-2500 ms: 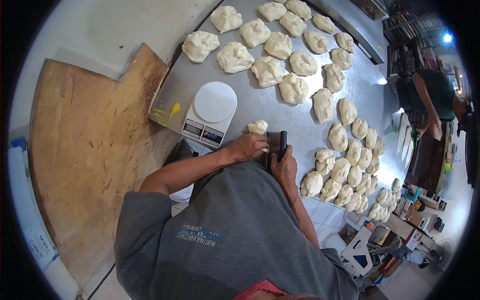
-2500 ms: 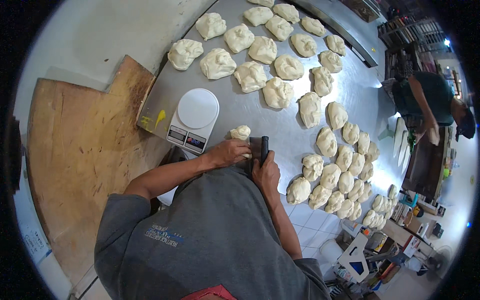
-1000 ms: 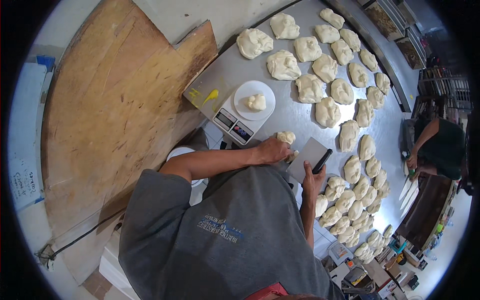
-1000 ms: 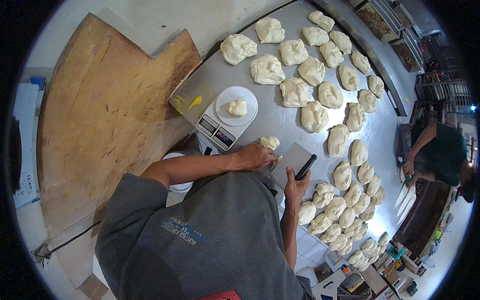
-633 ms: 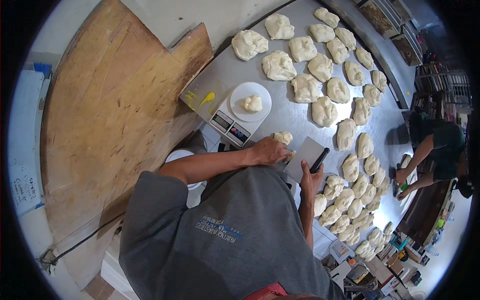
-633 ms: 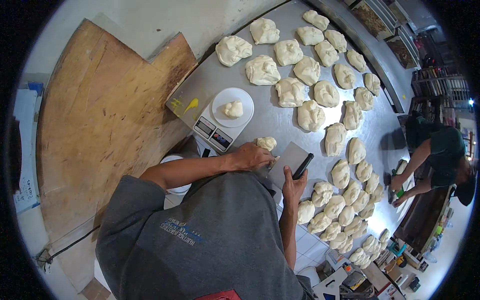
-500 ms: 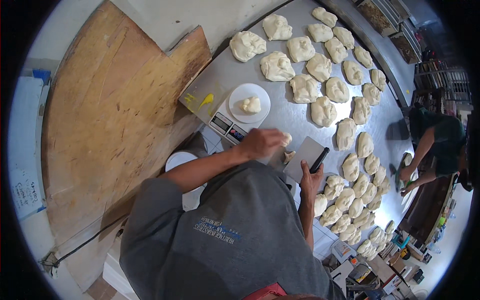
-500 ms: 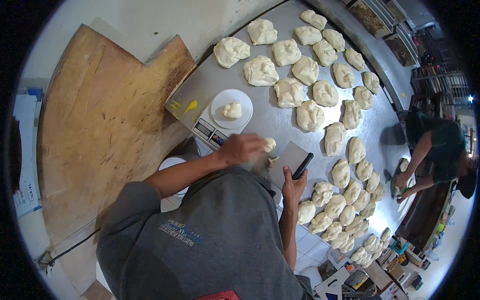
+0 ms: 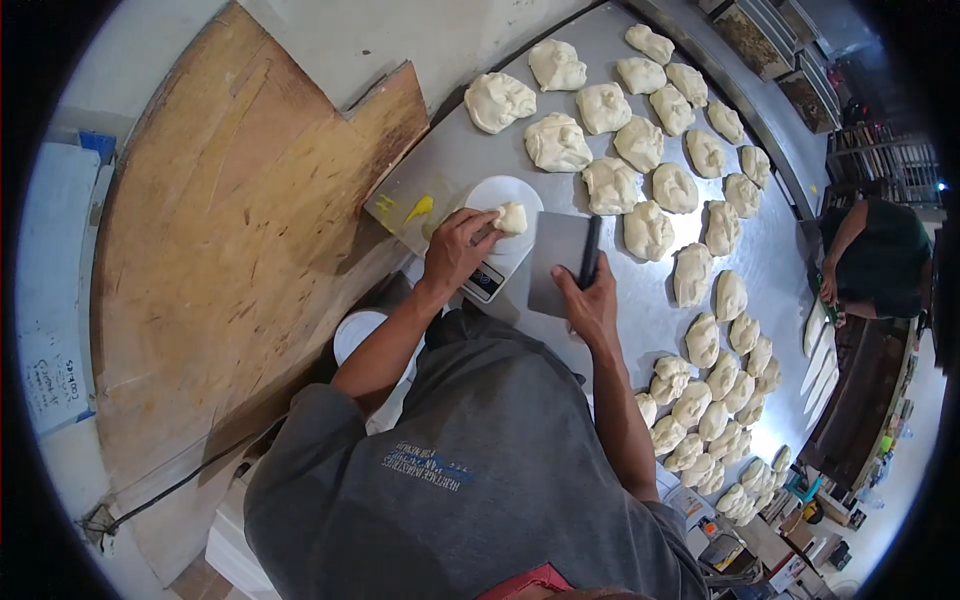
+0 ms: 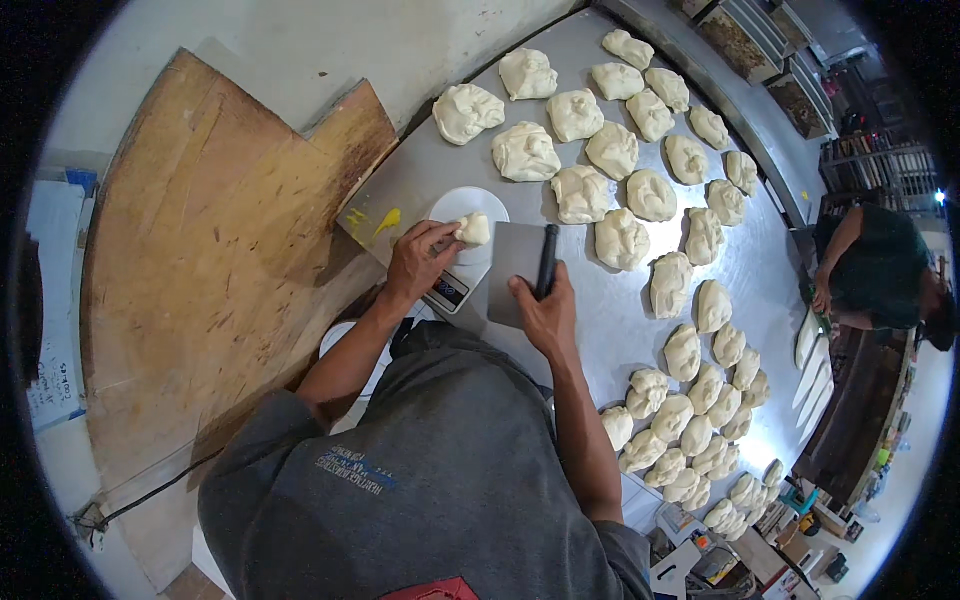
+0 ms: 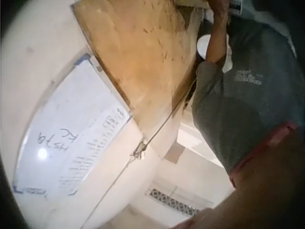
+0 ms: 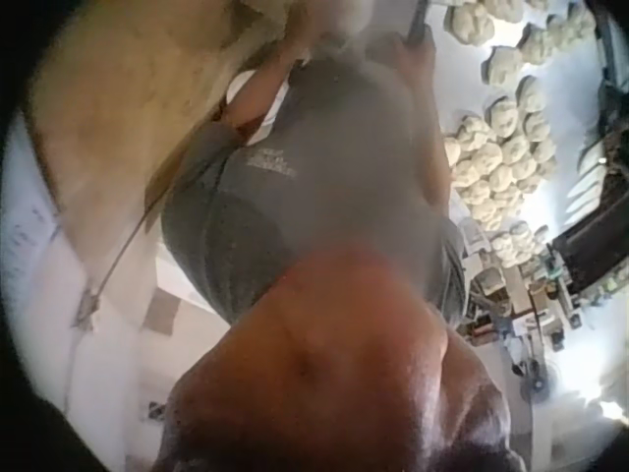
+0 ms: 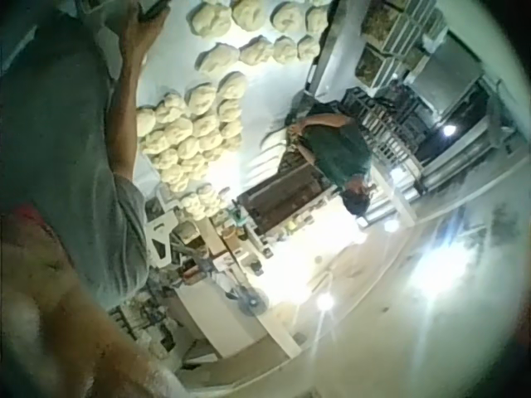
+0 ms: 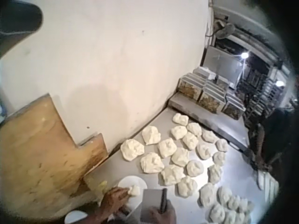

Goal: Weighing and shaping pieces of bread dough on a metal workbench in a bakery.

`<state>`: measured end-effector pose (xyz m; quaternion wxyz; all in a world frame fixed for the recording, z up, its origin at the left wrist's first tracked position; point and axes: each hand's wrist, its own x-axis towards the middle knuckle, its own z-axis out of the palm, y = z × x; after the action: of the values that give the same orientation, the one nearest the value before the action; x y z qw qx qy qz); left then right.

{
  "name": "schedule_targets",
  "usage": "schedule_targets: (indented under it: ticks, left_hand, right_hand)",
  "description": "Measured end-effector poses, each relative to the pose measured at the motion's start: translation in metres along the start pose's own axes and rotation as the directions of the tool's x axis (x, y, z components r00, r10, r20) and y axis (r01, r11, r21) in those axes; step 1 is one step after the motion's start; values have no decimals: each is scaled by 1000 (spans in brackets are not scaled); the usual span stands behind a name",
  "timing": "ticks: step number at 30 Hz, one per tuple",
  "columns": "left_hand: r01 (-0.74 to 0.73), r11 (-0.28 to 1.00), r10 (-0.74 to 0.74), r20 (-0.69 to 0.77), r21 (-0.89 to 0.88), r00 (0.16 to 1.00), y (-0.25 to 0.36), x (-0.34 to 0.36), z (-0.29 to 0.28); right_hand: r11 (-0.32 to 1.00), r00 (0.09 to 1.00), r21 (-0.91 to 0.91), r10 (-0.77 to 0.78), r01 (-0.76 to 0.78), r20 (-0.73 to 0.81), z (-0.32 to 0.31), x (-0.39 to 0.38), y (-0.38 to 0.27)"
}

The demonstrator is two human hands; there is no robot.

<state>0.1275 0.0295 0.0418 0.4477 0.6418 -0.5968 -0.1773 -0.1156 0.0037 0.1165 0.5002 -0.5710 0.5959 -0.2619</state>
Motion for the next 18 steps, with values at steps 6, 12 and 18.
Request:
schedule_targets:
  ticks: [6, 12, 18]
  left_hand:
    - [69, 994, -71, -19, -89, 997, 0, 1, 5]
    - [224, 951, -238, -40, -215, 970, -2, -5, 14]
    - [283, 946, -284, 16, -157, 959, 10, -1, 7]
  right_hand:
    - [984, 988, -109, -131, 139, 83, 36, 29, 0]
    - [976, 991, -187, -100, 114, 85, 48, 26, -8]
    - [967, 995, -234, -86, 96, 52, 47, 25, -8]
